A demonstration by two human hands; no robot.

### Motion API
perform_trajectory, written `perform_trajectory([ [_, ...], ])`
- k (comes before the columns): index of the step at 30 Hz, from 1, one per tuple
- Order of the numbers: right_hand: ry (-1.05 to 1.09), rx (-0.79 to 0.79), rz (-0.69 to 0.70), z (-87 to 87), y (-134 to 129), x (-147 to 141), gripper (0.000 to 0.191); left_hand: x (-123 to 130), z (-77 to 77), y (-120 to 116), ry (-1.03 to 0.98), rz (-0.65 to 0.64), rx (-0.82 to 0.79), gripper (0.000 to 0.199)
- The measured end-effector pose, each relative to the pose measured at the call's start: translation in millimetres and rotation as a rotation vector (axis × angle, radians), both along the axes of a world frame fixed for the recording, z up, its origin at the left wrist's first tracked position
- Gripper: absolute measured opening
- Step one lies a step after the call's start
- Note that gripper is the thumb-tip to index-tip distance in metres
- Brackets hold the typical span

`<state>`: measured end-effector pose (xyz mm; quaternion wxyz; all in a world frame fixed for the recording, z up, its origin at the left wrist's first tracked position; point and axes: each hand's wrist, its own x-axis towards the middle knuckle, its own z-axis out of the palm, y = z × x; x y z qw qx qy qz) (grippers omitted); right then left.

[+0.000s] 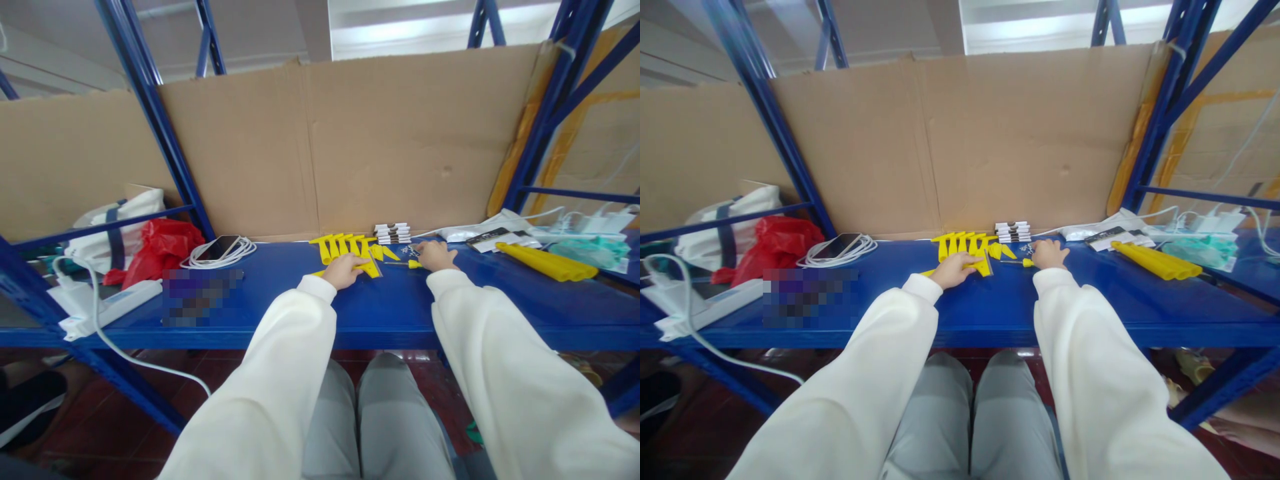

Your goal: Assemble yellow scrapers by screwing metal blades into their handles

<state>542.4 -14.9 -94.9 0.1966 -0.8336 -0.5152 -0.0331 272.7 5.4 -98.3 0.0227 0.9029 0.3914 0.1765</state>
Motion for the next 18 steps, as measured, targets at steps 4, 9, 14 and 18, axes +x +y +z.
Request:
perform_trajectory([
  [4, -0.002, 0.002, 0.046, 1.0, 1, 1, 0.041, 0, 0.2, 0, -0.007, -0.001, -0.003, 0.041],
  [9, -0.005, -0.067, 0.089, 2.8, 5, -4, 0.038, 1, -0.1, 0, -0.009, -0.008, -0.004, 0.04],
  [14, -0.004, -0.11, 0.082, 5.9, 10, -6, 0.036, 2, -0.1, 0, -0.004, -0.026, -0.003, 0.04],
  [18, -0.01, -0.122, 0.086, 8.1, 12, -7, 0.033, 3, 1.2, -3, -0.011, -0.034, -0.006, 0.04],
])
